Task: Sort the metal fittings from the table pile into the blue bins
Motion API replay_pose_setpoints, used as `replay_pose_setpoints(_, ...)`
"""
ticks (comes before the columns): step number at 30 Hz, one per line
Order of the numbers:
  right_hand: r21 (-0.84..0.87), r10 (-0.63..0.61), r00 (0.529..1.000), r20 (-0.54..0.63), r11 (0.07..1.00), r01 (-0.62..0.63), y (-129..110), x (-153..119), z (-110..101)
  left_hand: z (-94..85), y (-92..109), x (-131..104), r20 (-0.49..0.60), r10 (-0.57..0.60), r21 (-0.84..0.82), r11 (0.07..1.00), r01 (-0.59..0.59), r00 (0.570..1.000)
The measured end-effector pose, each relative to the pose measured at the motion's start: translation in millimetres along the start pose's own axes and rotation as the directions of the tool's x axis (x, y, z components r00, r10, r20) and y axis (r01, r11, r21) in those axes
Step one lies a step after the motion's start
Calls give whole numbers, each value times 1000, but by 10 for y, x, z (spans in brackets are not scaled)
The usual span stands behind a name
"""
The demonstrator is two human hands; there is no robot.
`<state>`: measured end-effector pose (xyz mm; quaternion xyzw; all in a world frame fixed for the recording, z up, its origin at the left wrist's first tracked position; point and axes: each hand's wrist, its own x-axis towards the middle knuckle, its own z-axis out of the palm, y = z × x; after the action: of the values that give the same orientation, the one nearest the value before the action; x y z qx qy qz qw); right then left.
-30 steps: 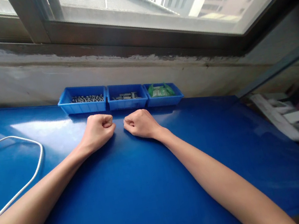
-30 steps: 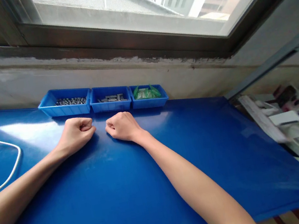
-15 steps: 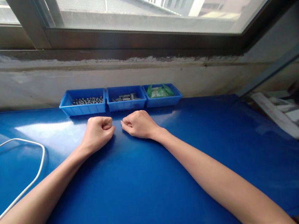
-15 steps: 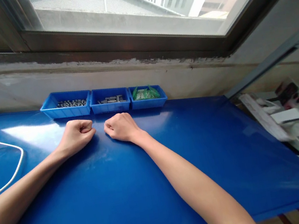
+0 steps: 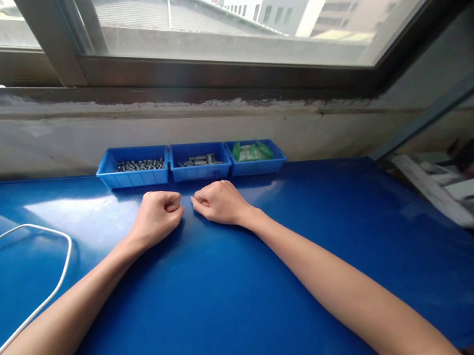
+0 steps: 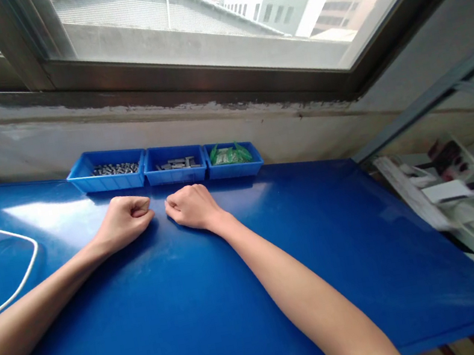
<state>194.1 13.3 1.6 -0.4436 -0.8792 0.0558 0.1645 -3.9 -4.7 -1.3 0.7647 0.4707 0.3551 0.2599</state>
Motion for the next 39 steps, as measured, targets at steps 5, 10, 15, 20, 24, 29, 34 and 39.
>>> replay_pose_setpoints(5,-9,3,1000,2,1000,-3,-8,1,-5,-1,-5,-3,9,4,-2,1000,-4,1000)
replay_pose_setpoints(10,-5,1,1000,5,1000,-1,-5,5,-11,8,-27,-12,10,9,11,1000,-9,1000)
replay_pose_setpoints(15,1,-25,1000,-15,1000,25,5,-14,12,22,-42,-1,4,24,10,1000,-24,1000)
replay_pose_setpoints(20,-51,45,927,-371,996,-68,4,-44,8,29,-34,-2,-26,31,-3,1000,-31,999)
replay_pose_setpoints(24,-76,158,793,-589,966,-249,37,-30,-7,35,-33,-5,-55,47,-2,999,-48,997)
replay_pose_setpoints(29,-134,195,857,-477,948,-290,104,-5,29,52,-27,0,-77,47,-12,999,-48,996)
replay_pose_setpoints(34,-138,215,875,-434,944,-300,142,16,33,62,-26,6,-88,71,0,997,-71,994)
replay_pose_setpoints(39,-154,189,893,-409,950,-272,152,23,7,43,18,29,-205,106,24,994,-103,973)
